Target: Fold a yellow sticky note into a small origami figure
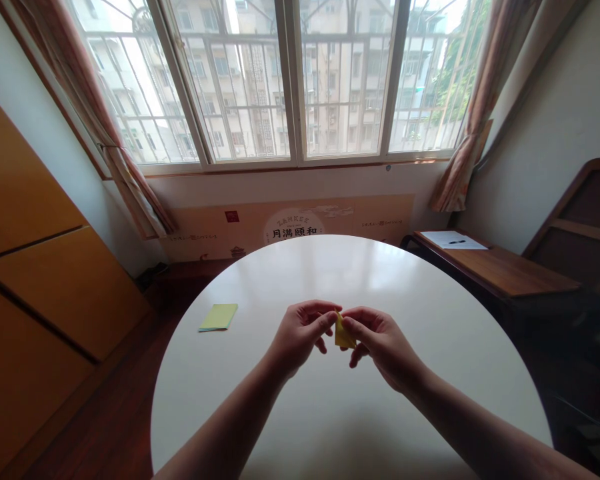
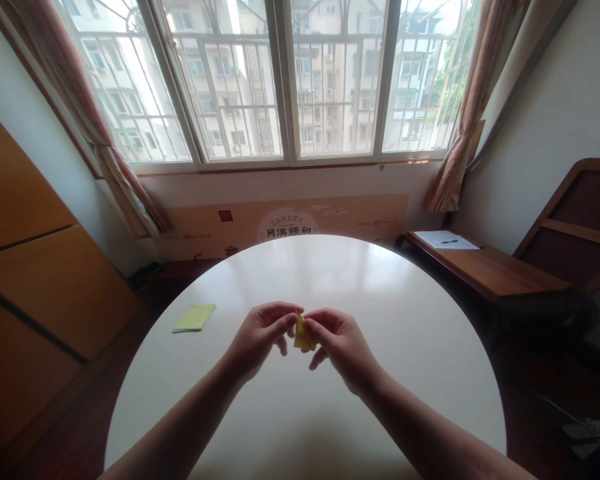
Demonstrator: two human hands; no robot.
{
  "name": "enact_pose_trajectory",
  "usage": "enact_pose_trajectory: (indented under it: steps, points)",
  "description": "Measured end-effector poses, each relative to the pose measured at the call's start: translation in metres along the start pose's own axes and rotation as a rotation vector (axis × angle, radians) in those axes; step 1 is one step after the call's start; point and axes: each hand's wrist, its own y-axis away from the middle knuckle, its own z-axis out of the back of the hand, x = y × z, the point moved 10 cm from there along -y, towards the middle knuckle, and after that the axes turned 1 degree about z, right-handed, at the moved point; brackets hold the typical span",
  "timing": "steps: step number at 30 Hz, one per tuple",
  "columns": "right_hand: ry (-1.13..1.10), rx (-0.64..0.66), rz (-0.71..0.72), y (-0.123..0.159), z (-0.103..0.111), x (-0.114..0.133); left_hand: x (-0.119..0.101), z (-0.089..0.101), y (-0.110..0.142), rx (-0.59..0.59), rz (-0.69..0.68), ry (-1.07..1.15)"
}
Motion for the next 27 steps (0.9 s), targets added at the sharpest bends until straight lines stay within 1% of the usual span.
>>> enact_pose_trajectory:
  steps: [6, 15, 19, 27]
  points:
    - [0.063, -0.02, 0.052, -0.001, 0.002, 0.005, 0.002, 0.004, 0.0, -0.046, 0.017, -0.017]
    - [0.165, -0.052, 0.126, 0.0, 0.005, 0.012, 0.007, 0.006, -0.001, -0.068, 0.058, -0.007]
    - [0.184, -0.049, 0.131, 0.0, 0.006, 0.012, 0.007, 0.005, -0.001, -0.054, 0.058, -0.018]
    - [0.184, -0.049, 0.139, 0.0, 0.006, 0.011, 0.006, 0.008, -0.001, -0.079, 0.063, -0.024]
